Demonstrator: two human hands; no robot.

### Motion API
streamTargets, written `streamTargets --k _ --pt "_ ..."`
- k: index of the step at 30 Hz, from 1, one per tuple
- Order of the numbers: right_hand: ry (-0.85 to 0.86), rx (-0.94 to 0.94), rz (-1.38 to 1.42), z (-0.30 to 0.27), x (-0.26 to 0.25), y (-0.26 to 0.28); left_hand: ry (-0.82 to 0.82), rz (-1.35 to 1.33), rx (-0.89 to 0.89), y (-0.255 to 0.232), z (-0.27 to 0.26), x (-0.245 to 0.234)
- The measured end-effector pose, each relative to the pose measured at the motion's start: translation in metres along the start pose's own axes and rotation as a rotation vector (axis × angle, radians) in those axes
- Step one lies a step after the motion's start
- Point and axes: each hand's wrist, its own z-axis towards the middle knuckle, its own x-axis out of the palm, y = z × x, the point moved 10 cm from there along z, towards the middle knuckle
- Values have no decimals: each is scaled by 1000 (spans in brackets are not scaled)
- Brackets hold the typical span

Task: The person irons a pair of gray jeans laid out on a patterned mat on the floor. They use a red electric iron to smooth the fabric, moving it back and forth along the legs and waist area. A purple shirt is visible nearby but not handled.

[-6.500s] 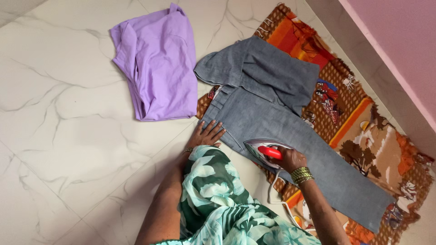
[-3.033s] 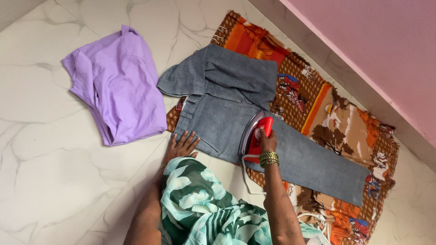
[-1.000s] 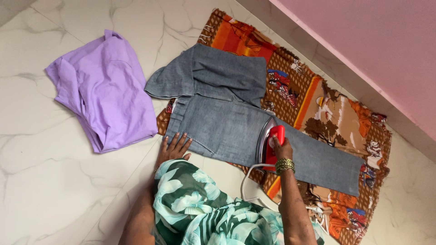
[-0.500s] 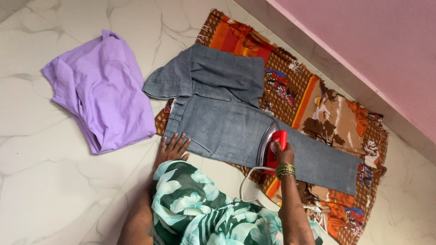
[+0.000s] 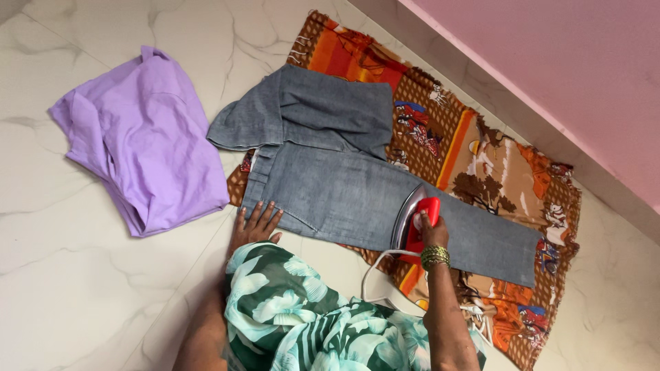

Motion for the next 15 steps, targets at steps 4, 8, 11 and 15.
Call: streamTargets --k 4,8,11,15 --pt "-5 -12 -23 18 -4 -7 12 17 0 -1 0 4" --pt "-34 -11 -28 35 -8 -5 41 59 7 0 2 7" --pt "-37 -25 -16 43 -10 -4 50 93 7 -1 2 7" --pt "-22 -22 33 42 -11 -13 41 116 14 -2 1 5"
